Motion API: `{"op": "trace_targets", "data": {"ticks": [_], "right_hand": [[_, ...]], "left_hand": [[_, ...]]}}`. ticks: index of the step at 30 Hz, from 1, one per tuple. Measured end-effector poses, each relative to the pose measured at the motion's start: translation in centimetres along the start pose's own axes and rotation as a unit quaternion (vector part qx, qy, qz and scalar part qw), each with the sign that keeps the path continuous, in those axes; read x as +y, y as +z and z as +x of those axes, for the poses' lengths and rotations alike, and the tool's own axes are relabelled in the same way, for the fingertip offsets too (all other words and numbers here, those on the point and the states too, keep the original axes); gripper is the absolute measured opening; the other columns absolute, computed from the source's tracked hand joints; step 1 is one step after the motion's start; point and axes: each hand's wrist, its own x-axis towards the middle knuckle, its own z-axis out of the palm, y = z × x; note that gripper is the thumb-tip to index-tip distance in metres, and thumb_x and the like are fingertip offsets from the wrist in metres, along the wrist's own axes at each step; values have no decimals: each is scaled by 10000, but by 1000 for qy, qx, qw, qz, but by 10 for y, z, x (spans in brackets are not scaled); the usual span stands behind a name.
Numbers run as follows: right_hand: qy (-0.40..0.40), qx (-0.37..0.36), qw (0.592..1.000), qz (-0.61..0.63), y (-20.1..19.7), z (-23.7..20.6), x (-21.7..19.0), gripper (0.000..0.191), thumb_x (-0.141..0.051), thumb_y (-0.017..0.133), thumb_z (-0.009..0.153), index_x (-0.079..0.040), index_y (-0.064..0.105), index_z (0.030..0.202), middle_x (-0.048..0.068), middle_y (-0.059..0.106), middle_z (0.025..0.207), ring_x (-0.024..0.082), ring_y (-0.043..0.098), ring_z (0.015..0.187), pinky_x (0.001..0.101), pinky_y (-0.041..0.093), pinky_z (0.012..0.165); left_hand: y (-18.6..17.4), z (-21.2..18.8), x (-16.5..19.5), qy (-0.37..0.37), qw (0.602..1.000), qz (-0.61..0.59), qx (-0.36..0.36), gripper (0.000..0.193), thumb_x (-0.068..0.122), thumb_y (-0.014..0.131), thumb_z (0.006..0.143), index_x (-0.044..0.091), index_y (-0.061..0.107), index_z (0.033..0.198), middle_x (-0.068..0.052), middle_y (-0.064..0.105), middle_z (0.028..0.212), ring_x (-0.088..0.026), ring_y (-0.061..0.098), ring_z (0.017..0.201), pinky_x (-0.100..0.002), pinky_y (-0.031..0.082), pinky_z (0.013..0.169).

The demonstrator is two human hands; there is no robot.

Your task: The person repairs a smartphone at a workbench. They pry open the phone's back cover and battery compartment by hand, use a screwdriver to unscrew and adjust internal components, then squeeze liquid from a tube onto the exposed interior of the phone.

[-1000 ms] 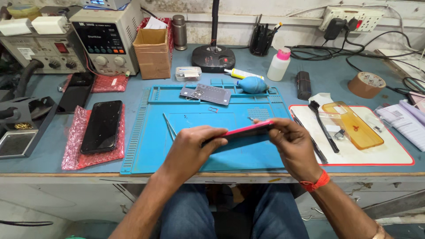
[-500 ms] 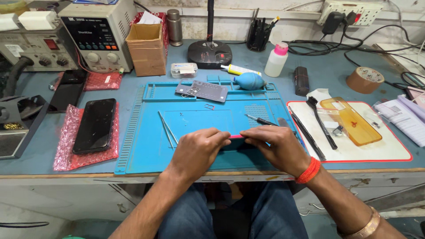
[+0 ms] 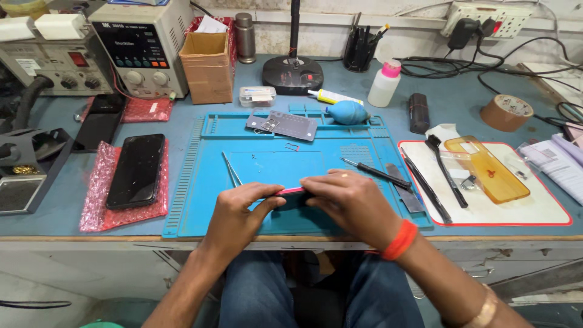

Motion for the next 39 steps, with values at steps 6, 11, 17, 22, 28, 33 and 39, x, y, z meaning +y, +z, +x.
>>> {"op": "trace_targets", "data": {"ticks": [6, 11, 17, 22, 28, 33, 39], "right_hand": [[-23, -19, 999, -17, 13, 4, -1, 356, -66, 692, 850, -92, 722, 1204, 88, 772, 1042, 299, 738, 934, 412, 565, 795], [108, 101, 980, 136, 14, -10, 10, 241, -67, 730, 937, -43, 722, 1176, 114, 780, 1063, 217, 745, 947, 326, 595, 831], [229, 162, 884, 373, -1, -18, 14, 275, -23, 672, 1001, 23, 672, 1272, 125, 744, 1187, 140, 698, 1065, 300, 587, 928], [149, 98, 934, 310, -39, -17, -4, 481, -51, 737, 881, -19, 593, 1339, 110, 713, 1279, 170, 714, 1162, 302, 593, 977], [119, 69, 980, 145, -60, -7, -22, 294, -54, 772, 861, -61, 760, 1154, 95, 804, 1085, 174, 789, 985, 295, 625, 863], [121, 88, 981, 126, -57, -13, -20, 261, -54, 783, 865, -76, 772, 1125, 91, 811, 1052, 168, 796, 936, 286, 630, 820], [215, 177, 926, 254, -29, -33, 3, 234, -46, 725, 943, -25, 744, 1175, 59, 772, 1010, 105, 703, 902, 261, 577, 792]], "left_hand": [[1, -4, 10, 31, 999, 19, 32, 180, 141, 774, 896, 25, 766, 1034, -118, 786, 962, -263, 770, 854, -344, 590, 722], [3, 8, 27, 15, 996, -61, 70, 307, 114, 803, 853, 13, 739, 1135, -109, 784, 1033, -202, 767, 927, -312, 597, 781], [3, 22, 44, 10, 990, -125, 59, 258, 101, 800, 880, 33, 766, 1127, -89, 806, 1019, -148, 780, 906, -282, 611, 781], [9, 24, 58, 61, 994, -80, 36, 225, 119, 790, 896, 41, 761, 1105, -104, 793, 1026, -203, 786, 913, -300, 609, 777], [14, 31, 71, 86, 995, -55, 13, 215, 147, 769, 912, 38, 745, 1096, -108, 778, 1003, -242, 776, 903, -319, 604, 766], [15, 30, 77, 91, 995, -39, 1, 213, 140, 763, 911, 37, 752, 1097, -103, 776, 977, -245, 768, 881, -325, 595, 758], [18, 30, 74, 87, 993, -74, 30, 312, 140, 764, 897, 10, 716, 1177, -141, 759, 1057, -270, 759, 948, -342, 597, 789]]}}
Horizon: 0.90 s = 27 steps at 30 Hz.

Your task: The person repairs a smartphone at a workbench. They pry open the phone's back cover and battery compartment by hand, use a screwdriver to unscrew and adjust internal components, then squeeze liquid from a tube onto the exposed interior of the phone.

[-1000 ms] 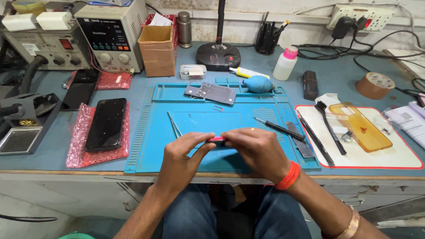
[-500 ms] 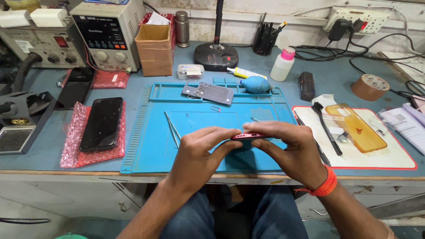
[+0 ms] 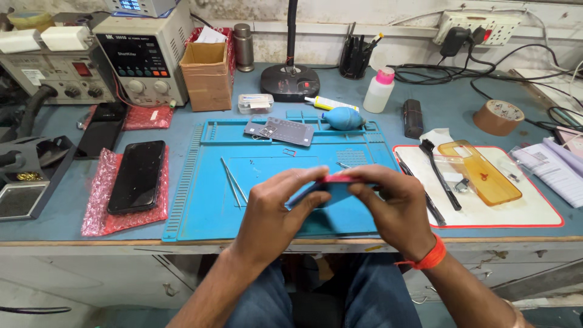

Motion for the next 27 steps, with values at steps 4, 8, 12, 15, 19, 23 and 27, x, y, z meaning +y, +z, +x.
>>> {"op": "trace_targets", "data": {"ticks": [4, 8, 12, 15, 19, 23, 27], "right_hand": [[47, 33, 976, 212, -2, -3, 33, 258, -55, 664, 1022, 16, 673, 1270, 35, 743, 1089, 63, 654, 972, 222, 517, 834], [73, -2, 983, 169, -8, -7, 47, 333, -52, 711, 993, 11, 659, 1316, 49, 718, 1063, 73, 638, 952, 234, 519, 832], [13, -86, 996, 13, -12, -9, 39, 447, -76, 747, 905, -31, 646, 1338, 84, 741, 1114, 123, 695, 1002, 287, 570, 882], [-63, -123, 986, -93, -5, -6, 31, 354, -92, 764, 885, -62, 711, 1233, 98, 782, 1111, 175, 762, 990, 307, 600, 841], [-29, -133, 976, -169, 1, -5, 24, 270, -90, 745, 874, -82, 768, 1142, 86, 804, 1000, 196, 775, 828, 295, 599, 709], [-63, -121, 975, -174, 2, -2, 21, 244, -90, 740, 891, -70, 760, 1134, 96, 795, 1027, 202, 784, 880, 299, 607, 743], [-59, -129, 974, -177, 0, 1, 17, 240, -99, 744, 889, -66, 756, 1126, 95, 793, 1028, 207, 779, 882, 306, 603, 736]], "left_hand": [[-2, 1, -13, -38, 998, 34, -34, 283, 162, 774, 900, 36, 738, 1151, -134, 766, 1027, -273, 761, 901, -347, 595, 755], [0, -2, -24, 17, 990, 125, -60, 234, 157, 738, 916, 52, 756, 1124, -105, 753, 962, -284, 723, 856, -390, 563, 748], [6, -4, -32, 68, 968, 215, -107, 152, 137, 707, 906, 64, 763, 1028, -74, 714, 881, -287, 675, 836, -436, 520, 740], [15, -10, -34, 70, 967, 212, -126, 166, 134, 693, 898, 69, 760, 1036, -73, 672, 849, -273, 667, 825, -429, 518, 736], [20, -11, -39, 50, 965, 221, -128, 130, 168, 703, 908, 72, 748, 983, -61, 675, 849, -276, 666, 826, -431, 518, 735], [19, -11, -40, 36, 965, 226, -129, 149, 201, 713, 908, 84, 758, 987, -59, 689, 848, -282, 667, 824, -438, 513, 730], [0, -13, -42, 57, 969, 225, -90, 256, 258, 741, 860, 59, 759, 1021, -70, 728, 915, -295, 671, 858, -432, 520, 783]]}}
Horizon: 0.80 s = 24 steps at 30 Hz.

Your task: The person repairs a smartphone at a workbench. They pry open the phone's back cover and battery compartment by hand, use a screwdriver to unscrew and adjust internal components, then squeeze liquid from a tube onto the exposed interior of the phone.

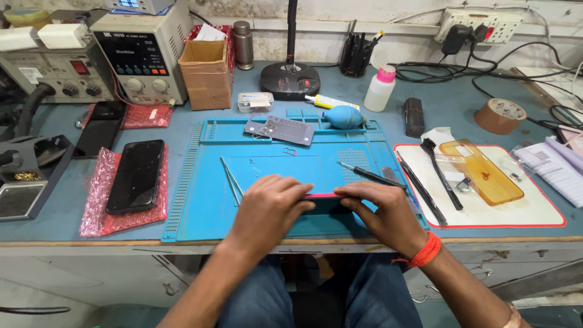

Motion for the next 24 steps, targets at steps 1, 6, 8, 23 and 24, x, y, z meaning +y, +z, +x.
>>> {"op": "trace_targets", "data": {"ticks": [1, 6, 8, 23, 24], "right_hand": [[-7, -1, 1000, -2, -1, 1, -1, 242, -103, 746, 888, -66, 755, 1128, 96, 791, 1036, 209, 779, 894, 307, 604, 741], [-17, -36, 999, -10, -1, 11, -11, 327, -144, 755, 858, -66, 739, 1175, 111, 770, 1082, 233, 757, 907, 327, 592, 714], [-41, -37, 998, -33, 6, 16, -16, 318, -169, 765, 857, -81, 746, 1161, 110, 769, 1081, 252, 750, 908, 341, 588, 713], [-72, -38, 991, -108, 18, 23, -27, 223, -190, 737, 891, -132, 773, 1103, 59, 775, 980, 264, 730, 818, 379, 570, 686], [-56, -46, 991, -110, 18, 23, -28, 218, -195, 734, 896, -139, 774, 1103, 55, 777, 979, 259, 729, 798, 377, 569, 678]], "left_hand": [[-6, -2, -5, -9, 1000, -5, 1, 254, 259, 747, 862, 61, 763, 1020, -72, 737, 929, -290, 681, 872, -424, 528, 792], [-24, -18, -18, -68, 996, -50, 1, 239, 250, 767, 862, 71, 787, 1020, -77, 770, 965, -261, 724, 883, -377, 561, 765], [-22, -19, -18, -72, 996, -54, 9, 219, 231, 764, 869, 68, 788, 1013, -79, 769, 962, -261, 728, 870, -373, 566, 746], [-20, -26, -18, -114, 987, -103, 36, 270, 223, 796, 837, 43, 779, 1038, -99, 775, 966, -249, 747, 861, -350, 577, 731], [-22, -28, -20, -128, 984, -121, 32, 304, 225, 806, 819, 34, 775, 1054, -109, 772, 960, -248, 748, 849, -346, 578, 722]]}}
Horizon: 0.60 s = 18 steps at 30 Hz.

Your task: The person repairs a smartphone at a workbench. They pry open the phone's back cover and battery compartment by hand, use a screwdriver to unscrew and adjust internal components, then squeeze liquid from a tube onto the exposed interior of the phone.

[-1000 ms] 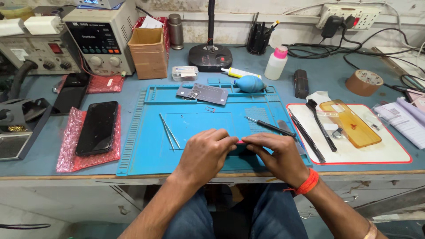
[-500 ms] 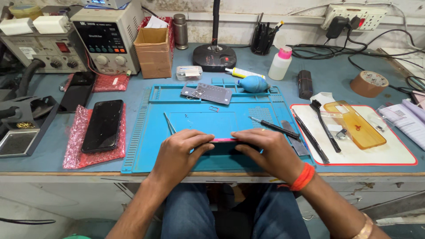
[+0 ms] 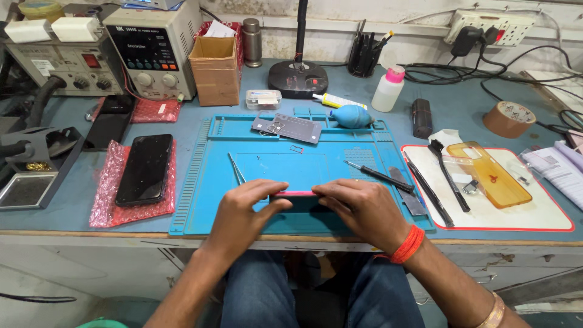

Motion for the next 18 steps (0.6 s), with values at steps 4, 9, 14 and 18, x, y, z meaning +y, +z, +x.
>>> {"op": "trace_targets", "data": {"ticks": [4, 9, 14, 18], "right_hand": [[-58, 25, 998, -8, 2, 5, -5, 233, -204, 727, 902, -126, 762, 1119, 63, 769, 1020, 275, 729, 835, 383, 568, 685], [-69, 27, 997, -23, 14, 7, -8, 241, -187, 709, 907, -124, 759, 1134, 50, 772, 1012, 274, 728, 844, 397, 559, 691], [-65, 19, 997, -20, 15, 6, -2, 213, -208, 721, 918, -136, 761, 1115, 51, 778, 990, 267, 733, 831, 391, 562, 679], [-41, -1, 997, -59, 10, 3, 6, 256, -246, 755, 873, -132, 772, 1102, 80, 776, 944, 294, 726, 795, 419, 553, 659]], "left_hand": [[-2, -4, -5, -35, 998, -46, 10, 216, 188, 765, 875, 51, 789, 1039, -94, 791, 952, -228, 771, 822, -326, 593, 704], [2, -6, -7, 4, 1000, 10, 27, 178, 176, 762, 901, 50, 791, 1024, -96, 788, 938, -241, 761, 833, -332, 582, 710], [0, -8, -6, -7, 1000, -22, 15, 211, 177, 769, 887, 49, 779, 1053, -103, 787, 957, -235, 765, 842, -328, 587, 713], [0, -10, -9, -26, 998, -62, 6, 299, 173, 781, 856, 43, 746, 1122, -112, 781, 998, -221, 769, 841, -320, 599, 735]]}}
